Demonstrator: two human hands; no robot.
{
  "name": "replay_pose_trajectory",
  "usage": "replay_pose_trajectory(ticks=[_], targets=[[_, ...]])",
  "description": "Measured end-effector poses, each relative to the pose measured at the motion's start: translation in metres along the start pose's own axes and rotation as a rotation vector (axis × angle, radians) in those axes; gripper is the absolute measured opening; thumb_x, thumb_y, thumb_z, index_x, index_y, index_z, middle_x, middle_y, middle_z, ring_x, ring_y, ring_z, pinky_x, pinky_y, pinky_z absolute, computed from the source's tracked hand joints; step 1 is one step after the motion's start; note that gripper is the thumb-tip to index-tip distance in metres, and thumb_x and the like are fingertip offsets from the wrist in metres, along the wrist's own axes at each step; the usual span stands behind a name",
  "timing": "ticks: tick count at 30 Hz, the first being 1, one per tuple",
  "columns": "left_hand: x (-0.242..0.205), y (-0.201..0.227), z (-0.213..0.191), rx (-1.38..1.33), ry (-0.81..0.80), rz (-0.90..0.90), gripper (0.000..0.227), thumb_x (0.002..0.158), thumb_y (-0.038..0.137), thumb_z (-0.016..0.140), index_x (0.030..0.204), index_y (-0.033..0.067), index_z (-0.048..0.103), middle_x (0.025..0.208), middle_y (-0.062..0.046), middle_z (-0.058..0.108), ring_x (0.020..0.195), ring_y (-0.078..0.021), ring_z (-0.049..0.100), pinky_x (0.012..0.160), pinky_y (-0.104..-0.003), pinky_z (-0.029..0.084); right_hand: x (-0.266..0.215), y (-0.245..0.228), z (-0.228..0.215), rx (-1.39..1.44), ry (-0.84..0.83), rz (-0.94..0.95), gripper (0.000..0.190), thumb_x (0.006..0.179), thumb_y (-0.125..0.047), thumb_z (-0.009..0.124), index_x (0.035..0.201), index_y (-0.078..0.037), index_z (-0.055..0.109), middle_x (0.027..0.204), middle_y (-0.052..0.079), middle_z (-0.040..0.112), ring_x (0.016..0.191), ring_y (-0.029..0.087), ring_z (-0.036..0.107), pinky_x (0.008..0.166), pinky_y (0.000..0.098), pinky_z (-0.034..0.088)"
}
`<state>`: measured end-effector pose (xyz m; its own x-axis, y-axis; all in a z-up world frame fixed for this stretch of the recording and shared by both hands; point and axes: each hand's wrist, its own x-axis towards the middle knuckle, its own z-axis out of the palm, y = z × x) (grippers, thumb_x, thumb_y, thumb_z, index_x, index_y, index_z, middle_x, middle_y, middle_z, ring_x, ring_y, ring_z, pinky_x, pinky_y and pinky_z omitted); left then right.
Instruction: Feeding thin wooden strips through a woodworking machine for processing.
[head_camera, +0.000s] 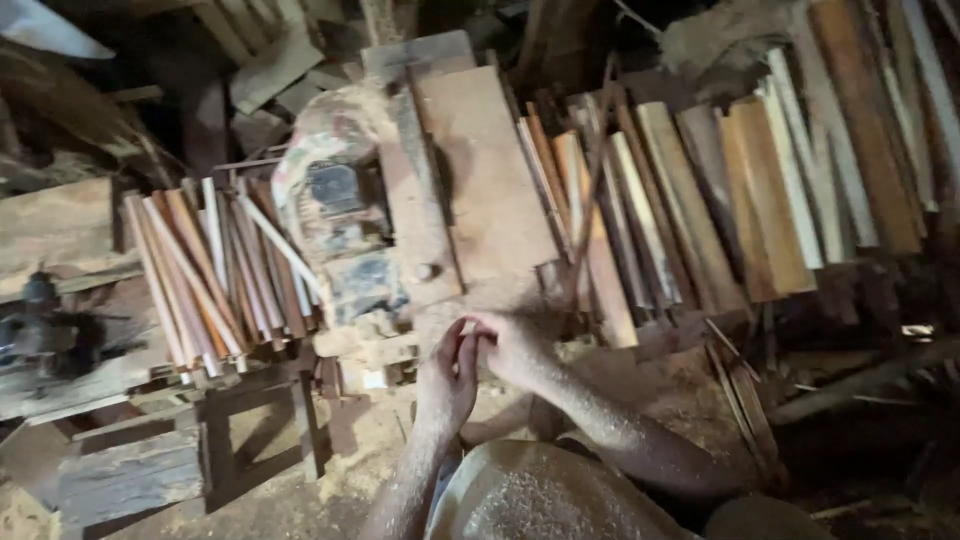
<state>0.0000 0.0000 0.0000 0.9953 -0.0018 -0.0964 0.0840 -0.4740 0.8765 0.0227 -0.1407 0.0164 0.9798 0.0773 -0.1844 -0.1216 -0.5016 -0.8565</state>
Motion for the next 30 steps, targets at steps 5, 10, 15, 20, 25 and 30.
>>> replay_pose_trajectory(ticks=[5, 10, 15, 20, 25, 30], targets=[[0.03, 0.028, 0.097, 0.0, -0.155, 0.038, 0.054, 0.097, 0.043, 0.059, 0.138, 0.0076, 0.062, 0.112, -0.017, 0.076, 0.108, -0.0349, 0.072, 0.087, -0.048, 0.06, 0.031, 0.089, -0.096, -0.102, 0.331, -0.077, 0.027, 0.089, -0.018, 0.075, 0.115, -0.014, 0.079, 0.097, 0.013, 0.079, 0.099, 0.033, 0.075, 0.083, 0.0416, 0.061], [0.05, 0.066, 0.182, 0.077, -0.185, 0.28, 0.056, 0.096, 0.036, 0.061, 0.141, 0.0041, 0.059, 0.111, -0.021, 0.073, 0.106, -0.0409, 0.07, 0.087, -0.052, 0.058, 0.064, 0.183, -0.202, -0.461, 0.638, -0.162, 0.028, 0.094, -0.027, 0.077, 0.116, -0.01, 0.078, 0.091, 0.017, 0.078, 0.091, 0.035, 0.075, 0.073, 0.0442, 0.062], [0.058, 0.101, 0.24, 0.074, -0.24, 0.331, 0.054, 0.094, 0.038, 0.065, 0.136, 0.0041, 0.061, 0.109, -0.025, 0.072, 0.103, -0.0464, 0.069, 0.084, -0.056, 0.059, 0.08, 0.26, -0.269, -0.829, 0.717, 0.122, 0.06, 0.07, -0.054, 0.088, 0.115, -0.017, 0.071, 0.102, 0.009, 0.074, 0.1, 0.035, 0.069, 0.081, 0.0474, 0.059], [0.058, 0.101, 0.278, 0.161, -0.303, 0.285, 0.056, 0.093, 0.044, 0.063, 0.139, 0.013, 0.059, 0.109, -0.02, 0.072, 0.104, -0.0426, 0.071, 0.088, -0.054, 0.061, 0.102, 0.321, -0.28, -0.592, 0.593, 0.37, 0.059, 0.072, -0.064, 0.084, 0.105, -0.017, 0.071, 0.098, 0.008, 0.076, 0.102, 0.036, 0.071, 0.08, 0.0488, 0.061], [0.052, 0.099, 0.248, 0.046, -0.345, 0.205, 0.054, 0.095, 0.046, 0.062, 0.138, 0.0149, 0.059, 0.106, -0.017, 0.073, 0.103, -0.0372, 0.072, 0.087, -0.049, 0.062, 0.057, 0.234, -0.263, -0.366, 0.556, 0.301, 0.072, 0.074, -0.072, 0.082, 0.113, -0.012, 0.076, 0.102, 0.018, 0.076, 0.102, 0.039, 0.073, 0.082, 0.0503, 0.059], [0.041, 0.168, 0.138, -0.826, -0.188, 0.07, 0.071, 0.098, 0.016, 0.065, 0.156, -0.0035, 0.03, 0.129, -0.035, 0.061, 0.113, -0.0435, 0.067, 0.091, -0.052, 0.058, 0.004, 0.103, -0.216, -0.124, 0.409, 0.129, 0.054, 0.079, -0.032, 0.087, 0.131, -0.024, 0.071, 0.116, 0.013, 0.075, 0.115, 0.034, 0.068, 0.096, 0.0448, 0.057]])
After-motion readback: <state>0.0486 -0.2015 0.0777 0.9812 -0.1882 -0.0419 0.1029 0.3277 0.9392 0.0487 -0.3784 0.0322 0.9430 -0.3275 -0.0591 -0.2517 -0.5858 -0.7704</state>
